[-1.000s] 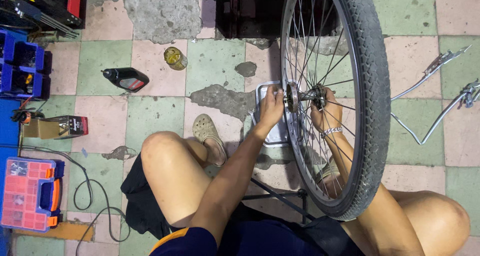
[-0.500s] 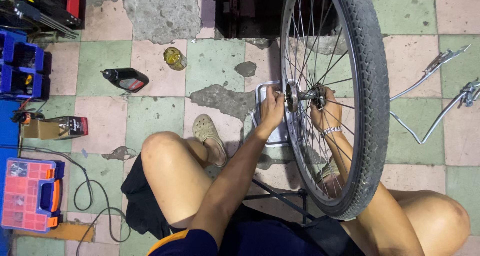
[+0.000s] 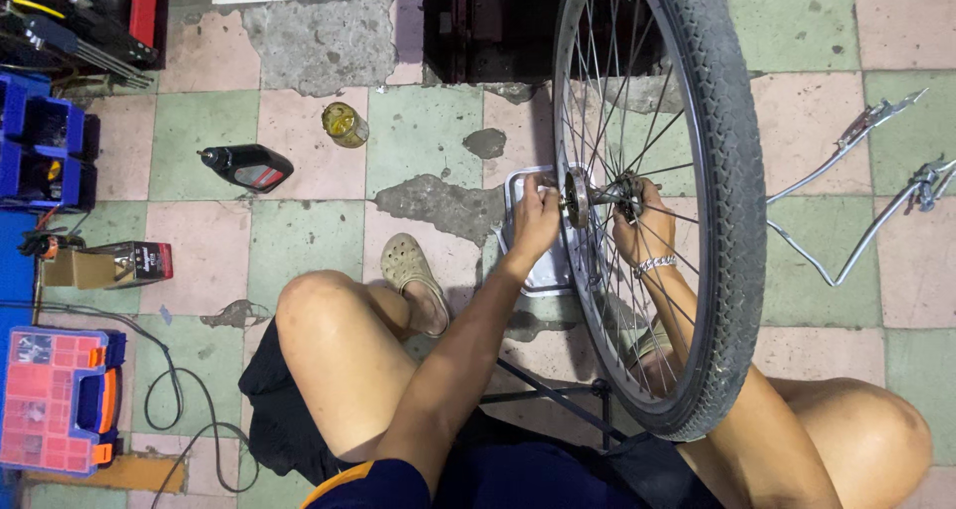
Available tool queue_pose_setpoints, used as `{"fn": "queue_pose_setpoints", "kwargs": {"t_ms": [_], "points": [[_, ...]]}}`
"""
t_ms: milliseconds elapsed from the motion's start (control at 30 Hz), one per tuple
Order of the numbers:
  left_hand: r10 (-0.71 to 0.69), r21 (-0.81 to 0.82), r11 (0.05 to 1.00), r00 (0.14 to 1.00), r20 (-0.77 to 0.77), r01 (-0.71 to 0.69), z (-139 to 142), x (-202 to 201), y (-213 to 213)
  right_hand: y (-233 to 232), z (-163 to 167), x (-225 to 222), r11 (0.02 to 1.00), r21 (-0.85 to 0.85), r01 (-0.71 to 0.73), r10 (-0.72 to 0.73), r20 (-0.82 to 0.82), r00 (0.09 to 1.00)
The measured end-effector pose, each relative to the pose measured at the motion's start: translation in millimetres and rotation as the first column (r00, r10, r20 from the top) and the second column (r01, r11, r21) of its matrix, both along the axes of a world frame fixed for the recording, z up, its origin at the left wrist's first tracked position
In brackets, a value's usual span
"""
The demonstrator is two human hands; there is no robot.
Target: The person places a metal tray on the floor and positions a bicycle wheel on a stand. They use a wrench to loosen the axle nuts, remove the wheel from the stand, and then reposition the tray under the hub. The person then uses a small tool to clean or adjust the hub components while the wheel is held in place.
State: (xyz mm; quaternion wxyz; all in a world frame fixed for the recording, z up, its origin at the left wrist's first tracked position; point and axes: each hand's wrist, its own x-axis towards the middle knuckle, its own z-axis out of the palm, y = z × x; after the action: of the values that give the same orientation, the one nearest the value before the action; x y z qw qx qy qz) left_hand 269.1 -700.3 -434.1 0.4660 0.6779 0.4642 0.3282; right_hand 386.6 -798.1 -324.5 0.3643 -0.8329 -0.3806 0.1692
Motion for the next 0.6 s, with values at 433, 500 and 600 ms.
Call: {"fn": "queue_pose_setpoints", "kwargs": {"t_ms": [433,500,600], "points": [[0.054,0.193,0.981,0.989,-0.138,-0.027,1.5,-1.7,2.3,-0.6,3.9,-1.4,1.000,0.004,0.013,-0.013,0.004,1.000],[-0.077,-0.083,0.994,0.992,-0.098,0.069,0.2,-2.4,1.4,-0.2,6.7,-2.4,1.000,0.006,0.014,-0.014,-0.007,1.000],[-0.122,-0.174,0.978,0.991,-0.053,0.111,-0.7,-1.9,-1.1,0.2,12.2,-3.7,1.000,-0.006,0.021,-0.022,-0.014,1.000]]}}
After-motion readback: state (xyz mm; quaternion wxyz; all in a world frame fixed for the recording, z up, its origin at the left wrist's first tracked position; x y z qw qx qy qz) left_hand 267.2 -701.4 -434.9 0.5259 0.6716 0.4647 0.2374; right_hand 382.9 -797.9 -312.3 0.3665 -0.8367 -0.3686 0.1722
